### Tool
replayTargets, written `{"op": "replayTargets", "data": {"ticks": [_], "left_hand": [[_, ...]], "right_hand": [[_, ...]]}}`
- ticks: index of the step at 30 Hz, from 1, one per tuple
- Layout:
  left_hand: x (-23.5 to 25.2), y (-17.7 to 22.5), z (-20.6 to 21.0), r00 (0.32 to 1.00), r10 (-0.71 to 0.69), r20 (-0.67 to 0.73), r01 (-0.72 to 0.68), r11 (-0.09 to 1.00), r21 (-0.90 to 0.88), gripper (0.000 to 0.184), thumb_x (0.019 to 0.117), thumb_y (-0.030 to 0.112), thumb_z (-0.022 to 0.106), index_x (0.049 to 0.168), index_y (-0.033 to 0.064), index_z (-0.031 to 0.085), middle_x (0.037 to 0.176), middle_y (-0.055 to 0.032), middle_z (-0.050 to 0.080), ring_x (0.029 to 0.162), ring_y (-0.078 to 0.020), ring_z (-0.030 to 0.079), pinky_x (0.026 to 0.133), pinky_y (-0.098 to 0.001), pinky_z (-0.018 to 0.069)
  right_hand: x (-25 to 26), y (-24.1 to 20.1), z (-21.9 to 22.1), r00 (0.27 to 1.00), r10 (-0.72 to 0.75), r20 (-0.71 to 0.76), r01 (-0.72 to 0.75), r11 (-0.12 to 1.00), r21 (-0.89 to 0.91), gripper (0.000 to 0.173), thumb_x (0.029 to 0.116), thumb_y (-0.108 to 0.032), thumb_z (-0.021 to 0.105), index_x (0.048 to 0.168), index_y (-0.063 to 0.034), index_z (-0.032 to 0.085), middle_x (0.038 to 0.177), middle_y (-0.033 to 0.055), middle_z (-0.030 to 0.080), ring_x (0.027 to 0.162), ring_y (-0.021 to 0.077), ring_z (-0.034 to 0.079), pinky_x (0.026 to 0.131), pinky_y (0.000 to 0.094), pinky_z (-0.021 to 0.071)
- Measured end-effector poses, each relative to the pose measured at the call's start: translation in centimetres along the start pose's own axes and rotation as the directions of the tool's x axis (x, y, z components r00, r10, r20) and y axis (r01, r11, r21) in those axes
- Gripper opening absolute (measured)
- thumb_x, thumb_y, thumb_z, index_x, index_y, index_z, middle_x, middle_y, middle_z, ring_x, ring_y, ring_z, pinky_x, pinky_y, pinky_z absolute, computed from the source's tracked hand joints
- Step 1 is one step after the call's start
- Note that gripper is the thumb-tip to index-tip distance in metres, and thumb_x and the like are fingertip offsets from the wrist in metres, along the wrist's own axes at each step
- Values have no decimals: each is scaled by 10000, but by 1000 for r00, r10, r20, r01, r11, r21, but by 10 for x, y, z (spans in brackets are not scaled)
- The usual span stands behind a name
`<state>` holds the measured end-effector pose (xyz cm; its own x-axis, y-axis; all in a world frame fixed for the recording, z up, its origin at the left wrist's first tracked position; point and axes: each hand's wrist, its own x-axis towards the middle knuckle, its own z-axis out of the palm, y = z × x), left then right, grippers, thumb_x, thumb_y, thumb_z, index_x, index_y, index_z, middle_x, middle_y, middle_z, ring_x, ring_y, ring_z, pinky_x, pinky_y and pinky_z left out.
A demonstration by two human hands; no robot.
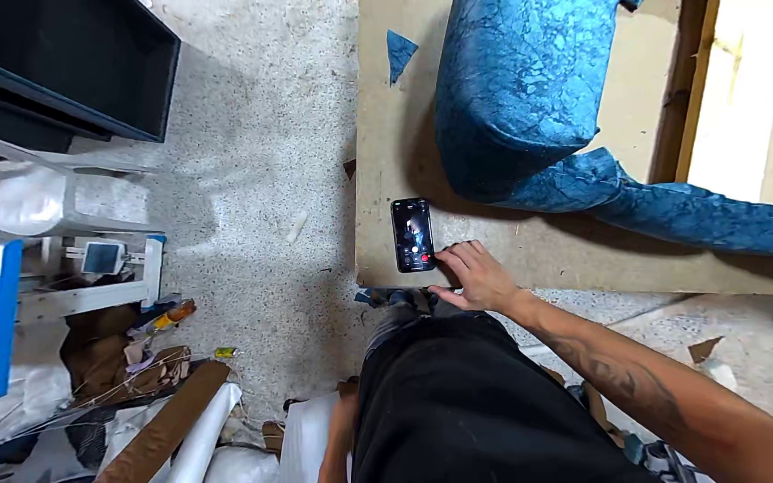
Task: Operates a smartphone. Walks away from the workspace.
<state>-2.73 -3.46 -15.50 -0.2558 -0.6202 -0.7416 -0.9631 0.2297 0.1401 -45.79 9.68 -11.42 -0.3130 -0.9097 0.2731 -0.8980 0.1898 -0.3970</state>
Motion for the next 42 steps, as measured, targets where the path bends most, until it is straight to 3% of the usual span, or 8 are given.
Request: {"op": "replayTargets", "data": {"ticks": [2,8,15,21,26,30,34,42], "left_hand": [[42,16,-45,985,-140,105,166,937,-307,439,1078,354,488,1166,-9,718,1101,-201,741,1045,-346,714,965,-598,544],[100,161,-161,952,146,-269,-253,869,-425,489,1102,429,420,1247,45,687,1135,-126,749,1065,-277,722,956,-561,564],[127,310,-174,923,295,-247,-364,878,-313,709,1085,598,216,1303,69,635,1194,-191,684,1145,-331,656,982,-603,505],[129,326,-162,912,216,-350,-280,949,-143,727,1078,604,155,1113,72,649,1014,-158,695,978,-327,693,811,-587,548],[129,330,-164,925,196,-325,-248,960,-128,670,1089,579,183,1087,79,629,984,-142,680,959,-307,687,799,-557,553],[130,332,-162,929,170,-328,-218,969,-116,664,1084,594,187,1077,93,624,967,-128,680,944,-300,692,775,-551,554],[129,333,-163,931,158,-328,-210,969,-131,678,1075,618,192,1112,105,634,1004,-120,686,975,-298,690,802,-552,549],[126,338,-164,937,102,-333,-147,983,-112,680,1071,628,191,1092,117,639,907,-127,685,902,-319,700,735,-565,543]], "right_hand": [[0,-1,0,1000,2,-2,-2,1000,13,656,892,-607,664,1277,-77,637,1088,113,683,1021,271,646,922,448,504],[2,1,0,1000,17,-8,-16,998,53,661,896,-611,653,1273,-70,631,1068,124,679,999,284,646,904,464,505],[4,2,-3,993,119,-9,-118,990,72,685,881,-624,655,1287,-73,628,1085,125,674,1005,289,632,909,477,489],[25,-5,0,974,223,44,-225,972,66,782,846,-740,613,1492,-306,534,1286,159,578,1075,310,567,876,493,454],[52,-22,16,985,152,87,-152,988,0,736,848,-797,552,1514,-498,458,1594,93,406,1375,314,432,1072,588,309],[55,-23,19,987,139,83,-137,990,-26,672,868,-754,556,1438,-398,587,1588,50,433,1379,278,432,1083,561,291],[45,-15,26,933,247,-260,-240,969,61,448,871,-596,658,1016,-176,720,1321,140,614,1247,341,525,1070,573,344],[52,-13,19,895,416,-159,-372,895,247,466,907,-478,657,1219,-137,709,1215,122,582,1163,292,530,982,500,429]]}}
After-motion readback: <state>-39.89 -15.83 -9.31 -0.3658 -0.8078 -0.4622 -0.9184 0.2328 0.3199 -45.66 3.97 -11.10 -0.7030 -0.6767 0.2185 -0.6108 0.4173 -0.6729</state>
